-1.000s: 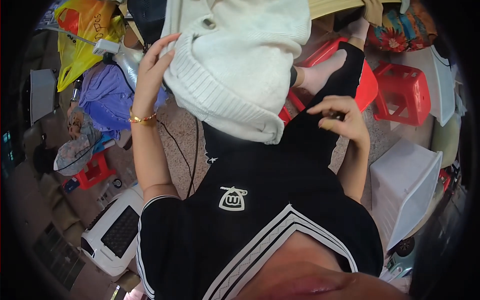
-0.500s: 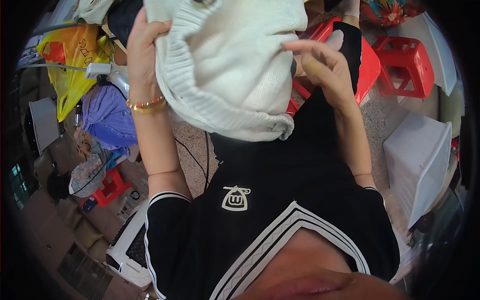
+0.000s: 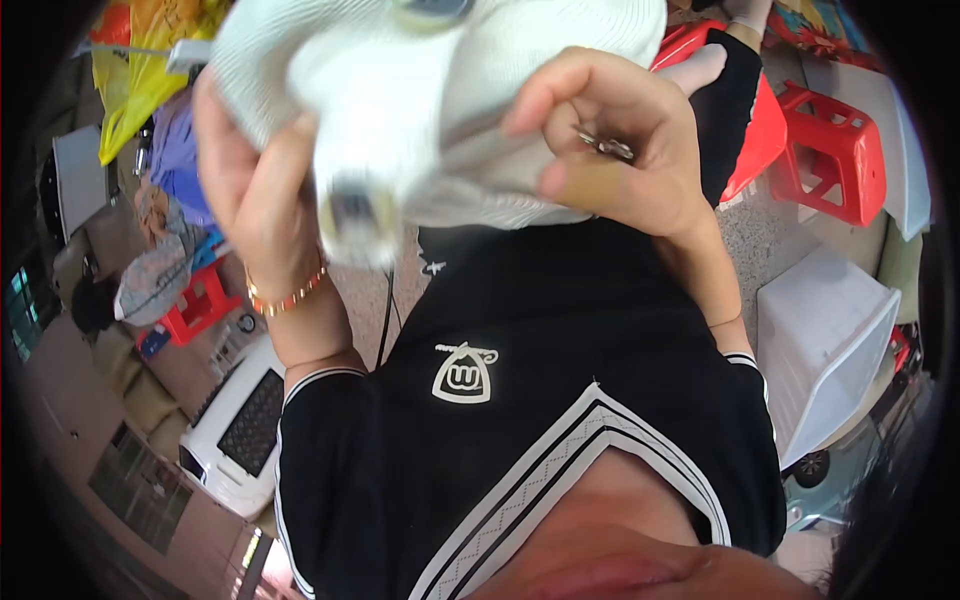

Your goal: Trimming loose threads from buttons and buttonholes on a knitted garment using thread snips.

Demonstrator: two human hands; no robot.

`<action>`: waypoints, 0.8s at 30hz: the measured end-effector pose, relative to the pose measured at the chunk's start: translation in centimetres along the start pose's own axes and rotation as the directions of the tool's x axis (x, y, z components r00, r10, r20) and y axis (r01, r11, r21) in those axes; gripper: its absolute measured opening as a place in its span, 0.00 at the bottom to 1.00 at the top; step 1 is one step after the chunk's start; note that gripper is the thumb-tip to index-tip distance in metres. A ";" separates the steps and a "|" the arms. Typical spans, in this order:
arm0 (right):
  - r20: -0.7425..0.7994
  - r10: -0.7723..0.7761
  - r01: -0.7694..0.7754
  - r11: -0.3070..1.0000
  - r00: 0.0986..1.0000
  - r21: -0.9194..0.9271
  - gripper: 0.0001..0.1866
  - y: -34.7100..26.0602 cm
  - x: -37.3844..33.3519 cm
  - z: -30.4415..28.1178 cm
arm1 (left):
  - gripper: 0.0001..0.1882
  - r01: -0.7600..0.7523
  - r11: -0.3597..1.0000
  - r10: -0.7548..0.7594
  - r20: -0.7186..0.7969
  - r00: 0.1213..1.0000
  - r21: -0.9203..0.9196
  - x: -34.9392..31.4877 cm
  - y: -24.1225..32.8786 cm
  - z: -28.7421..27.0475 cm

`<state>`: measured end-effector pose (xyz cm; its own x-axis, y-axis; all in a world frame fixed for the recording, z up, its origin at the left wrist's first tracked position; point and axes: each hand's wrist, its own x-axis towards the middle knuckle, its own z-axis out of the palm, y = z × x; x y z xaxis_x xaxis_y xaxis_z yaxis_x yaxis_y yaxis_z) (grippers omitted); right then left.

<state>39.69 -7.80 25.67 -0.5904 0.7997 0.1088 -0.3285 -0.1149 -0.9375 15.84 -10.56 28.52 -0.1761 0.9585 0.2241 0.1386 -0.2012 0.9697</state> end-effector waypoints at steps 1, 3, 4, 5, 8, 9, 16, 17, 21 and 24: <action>0.018 0.049 -0.046 0.990 0.999 -0.131 0.15 0.2 0.0 0.3 | 0.28 0.068 0.996 -0.070 0.036 0.997 0.066 0.3 -0.9 -0.6; -0.113 -0.004 -0.015 0.986 0.994 -0.168 0.15 2.8 0.4 1.0 | 0.28 0.088 0.993 -0.090 0.024 0.996 0.074 0.6 -5.0 -2.8; -0.136 -0.018 0.003 0.993 0.990 -0.115 0.16 3.7 0.4 0.7 | 0.27 0.014 0.982 -0.022 0.039 0.999 0.189 0.3 -5.3 -2.8; -0.130 -0.015 0.000 0.993 0.991 -0.118 0.17 3.9 0.1 0.4 | 0.27 -0.058 0.981 0.052 0.036 0.998 0.184 -0.3 -5.3 -2.2; -0.135 -0.064 0.041 0.985 0.989 -0.169 0.18 3.5 -0.1 0.2 | 0.20 -0.215 0.941 0.207 0.060 0.977 0.262 -1.2 -4.8 -2.4; -0.140 -0.068 0.043 0.983 0.988 -0.178 0.19 3.5 -0.2 0.2 | 0.18 -0.307 0.879 0.291 0.098 0.952 0.365 -1.2 -4.4 -2.2; -0.224 -0.023 0.024 1.000 0.974 0.000 0.14 2.3 0.2 0.5 | 0.10 -0.438 0.781 0.350 0.269 0.897 0.445 -1.6 -2.5 0.7; -0.223 -0.003 -0.014 0.997 0.975 -0.076 0.14 2.4 0.3 0.5 | 0.10 -0.443 0.784 0.351 0.278 0.894 0.434 -1.5 -2.6 0.8; -0.258 0.040 -0.067 0.993 0.965 -0.097 0.13 3.5 0.4 0.2 | 0.13 -0.450 0.803 0.312 0.369 0.876 0.390 -0.6 -1.8 1.2; -0.260 0.079 -0.088 0.996 0.962 -0.022 0.12 3.7 0.4 -0.2 | 0.14 -0.275 0.894 0.168 0.306 0.937 0.353 -0.2 -1.0 2.3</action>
<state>38.40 -7.81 22.20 -0.4027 0.9137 -0.0551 -0.2589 -0.1714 -0.9506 17.93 -10.12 27.26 0.1561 0.9264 0.3427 0.5163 -0.3723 0.7713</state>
